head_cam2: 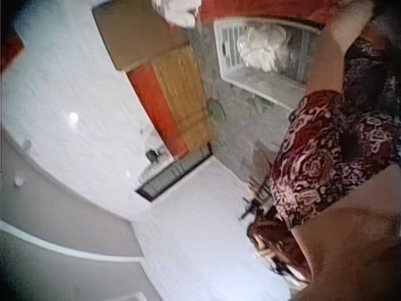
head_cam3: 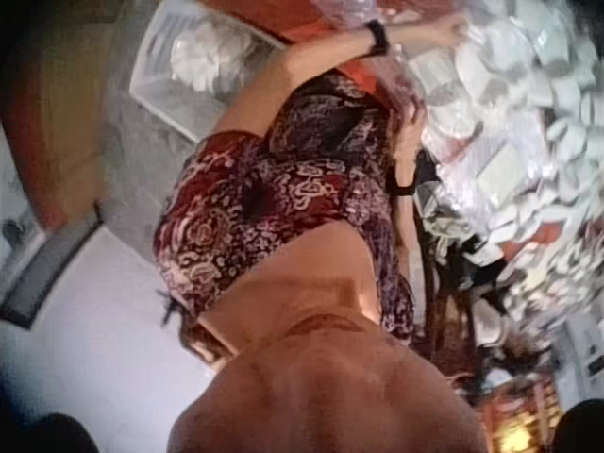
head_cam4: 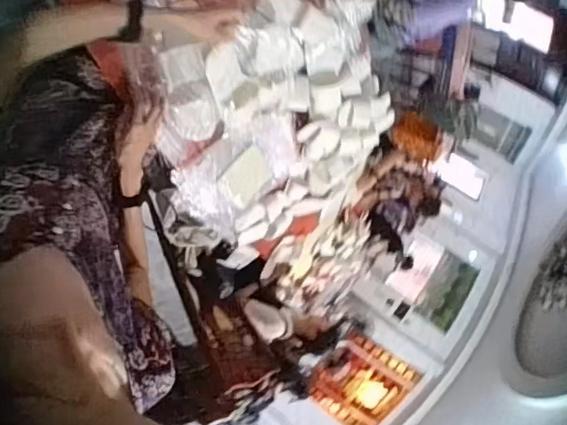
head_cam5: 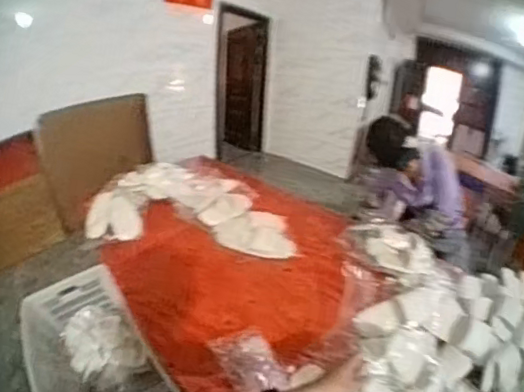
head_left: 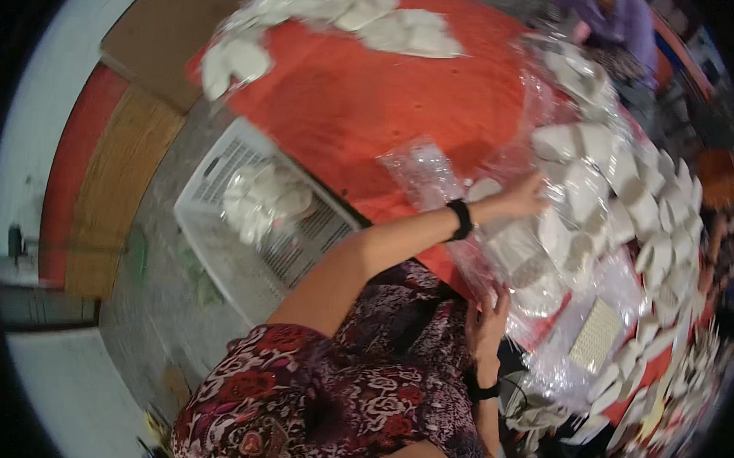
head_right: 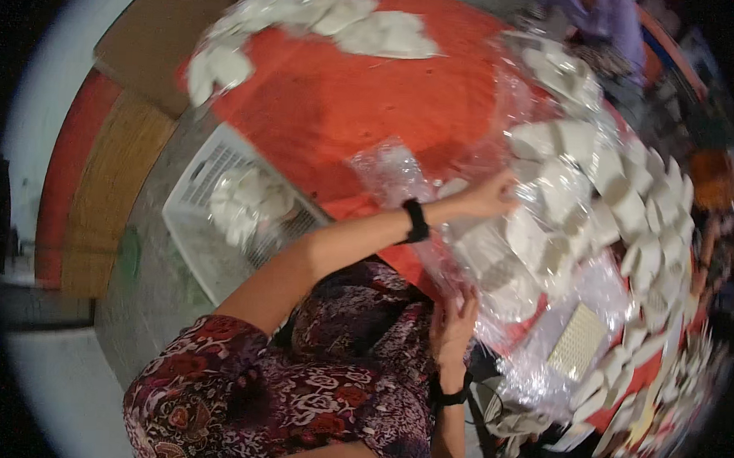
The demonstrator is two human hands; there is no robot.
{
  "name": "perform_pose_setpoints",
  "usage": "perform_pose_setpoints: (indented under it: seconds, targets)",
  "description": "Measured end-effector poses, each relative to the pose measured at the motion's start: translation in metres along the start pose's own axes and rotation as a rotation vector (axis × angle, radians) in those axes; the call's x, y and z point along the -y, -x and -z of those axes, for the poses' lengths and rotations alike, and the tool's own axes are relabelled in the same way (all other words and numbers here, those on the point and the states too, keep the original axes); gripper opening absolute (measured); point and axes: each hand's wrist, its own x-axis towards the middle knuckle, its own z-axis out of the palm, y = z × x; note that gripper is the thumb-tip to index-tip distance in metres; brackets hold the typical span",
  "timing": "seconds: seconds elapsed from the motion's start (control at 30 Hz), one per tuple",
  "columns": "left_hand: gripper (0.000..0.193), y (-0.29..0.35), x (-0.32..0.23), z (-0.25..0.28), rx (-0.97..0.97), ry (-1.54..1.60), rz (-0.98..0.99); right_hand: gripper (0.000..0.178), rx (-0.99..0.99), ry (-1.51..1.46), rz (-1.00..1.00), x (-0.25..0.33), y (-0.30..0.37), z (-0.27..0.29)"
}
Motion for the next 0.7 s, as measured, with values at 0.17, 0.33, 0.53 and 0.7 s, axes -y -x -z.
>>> perform_pose_setpoints:
  seconds: [0.17, 0.33, 0.53, 0.7]
  targets:
    - [0.051, 0.030, -0.004, 0.009, -0.306, -0.212, -0.172, 0.039, 0.130, 0.011, 0.089, 0.014, -0.011, 0.000]
    - [0.035, 0.091, -0.029, 0.089, -0.253, 0.062, -0.070, 0.041, 0.210, 0.044, 0.126, 0.037, -0.024, 0.013]
    - [0.030, 0.223, 0.010, 0.191, -0.432, 0.044, 0.238, 0.058, 0.236, 0.031, 0.139, 0.059, -0.040, 0.000]
    - [0.042, 0.258, 0.013, 0.198, -0.224, -0.233, 0.360, 0.066, 0.258, 0.263, 0.076, 0.028, -0.038, -0.047]
